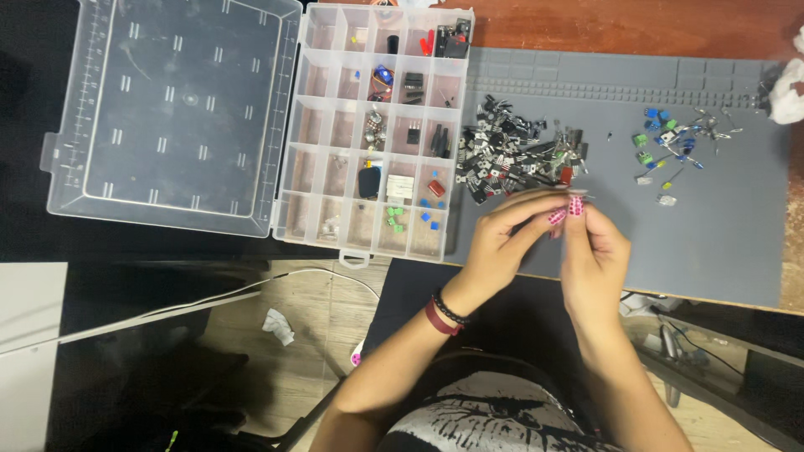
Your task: The person sorts small electronic components from a pile on a gray mat into a multi-compartment plastic organizer box. They pick up individual items, such as transistors and capacitors, and place them into specific compartments within the box.
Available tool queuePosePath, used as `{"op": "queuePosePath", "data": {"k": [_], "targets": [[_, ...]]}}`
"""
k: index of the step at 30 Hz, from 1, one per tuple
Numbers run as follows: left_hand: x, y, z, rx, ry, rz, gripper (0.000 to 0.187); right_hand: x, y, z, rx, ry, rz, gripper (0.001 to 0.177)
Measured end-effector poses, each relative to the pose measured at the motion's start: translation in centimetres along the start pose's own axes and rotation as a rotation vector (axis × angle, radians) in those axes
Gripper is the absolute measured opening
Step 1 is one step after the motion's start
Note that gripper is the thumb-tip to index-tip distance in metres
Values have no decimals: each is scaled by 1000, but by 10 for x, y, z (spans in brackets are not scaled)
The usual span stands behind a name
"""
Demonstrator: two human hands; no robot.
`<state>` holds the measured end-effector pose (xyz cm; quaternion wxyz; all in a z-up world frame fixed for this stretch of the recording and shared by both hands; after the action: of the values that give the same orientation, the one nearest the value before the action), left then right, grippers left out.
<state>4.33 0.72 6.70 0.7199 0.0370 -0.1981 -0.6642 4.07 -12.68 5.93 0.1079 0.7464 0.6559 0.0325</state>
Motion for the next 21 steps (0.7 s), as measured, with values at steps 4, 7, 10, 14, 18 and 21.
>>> {"op": "queuePosePath", "data": {"k": [4,7,10,14,18,21], "targets": [[-4,-6,0,-41,11,40,20,6,-4,0,83,97,11,37],[-12,-5,25,-11,59,82,20,3,-6,11,128,171,-29,40],[-29,-5,66,76,176,58,20,-11,-7,12,106,114,-68,38],[-87,-11,121,73,698,111,17,-28,-9,3,219,1,-119,33],[-193,-33,133,-110,1210,388,23,-70,-14,26,226,1,-19,27],[-231,-42,139,-226,1318,506,22,-94,-15,37,244,-12,78,33]]}}
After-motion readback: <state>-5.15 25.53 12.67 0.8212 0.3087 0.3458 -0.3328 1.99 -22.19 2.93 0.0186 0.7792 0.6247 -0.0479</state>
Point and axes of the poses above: each hand's wrist, its own y-axis towards the middle knuckle, its own x-axis out of the palm, z = x × y, the point moved 9 cm from there along y, towards the middle knuckle
